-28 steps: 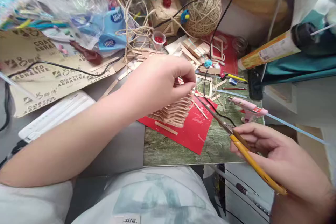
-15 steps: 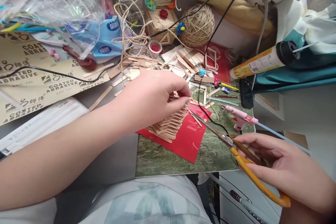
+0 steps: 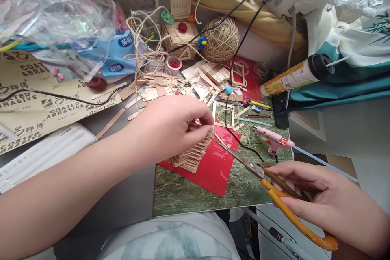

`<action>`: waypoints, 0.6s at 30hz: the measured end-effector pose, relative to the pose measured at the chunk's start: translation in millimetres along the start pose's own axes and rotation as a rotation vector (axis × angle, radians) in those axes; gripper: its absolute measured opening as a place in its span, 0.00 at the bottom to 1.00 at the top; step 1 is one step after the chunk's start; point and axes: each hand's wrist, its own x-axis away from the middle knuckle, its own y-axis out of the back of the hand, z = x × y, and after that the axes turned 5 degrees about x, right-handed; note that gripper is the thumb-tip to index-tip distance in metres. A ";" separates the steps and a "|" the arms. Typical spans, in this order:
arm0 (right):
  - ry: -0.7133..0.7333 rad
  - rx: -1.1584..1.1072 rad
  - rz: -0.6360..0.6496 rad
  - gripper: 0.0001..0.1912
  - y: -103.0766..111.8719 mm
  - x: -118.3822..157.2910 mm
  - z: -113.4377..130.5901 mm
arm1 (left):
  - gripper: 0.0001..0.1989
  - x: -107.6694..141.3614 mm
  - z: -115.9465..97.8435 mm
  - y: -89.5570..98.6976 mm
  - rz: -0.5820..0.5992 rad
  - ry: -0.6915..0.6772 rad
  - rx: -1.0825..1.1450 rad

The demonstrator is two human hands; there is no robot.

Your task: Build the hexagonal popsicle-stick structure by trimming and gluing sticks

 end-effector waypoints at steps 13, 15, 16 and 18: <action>0.018 0.009 -0.009 0.25 8.5 -6.9 10.1 | 0.04 0.2 -2.6 0.3 -0.010 0.036 0.016; 0.012 0.025 0.006 0.25 9.9 -9.2 10.4 | 0.05 0.1 -2.6 0.4 -0.007 0.037 0.020; 0.014 0.035 0.012 0.26 11.2 -10.4 10.6 | 0.05 0.0 -2.6 0.4 -0.004 0.035 0.025; 0.026 0.053 0.025 0.26 14.5 -12.9 11.2 | 0.05 -0.1 -2.4 0.5 -0.003 0.029 0.034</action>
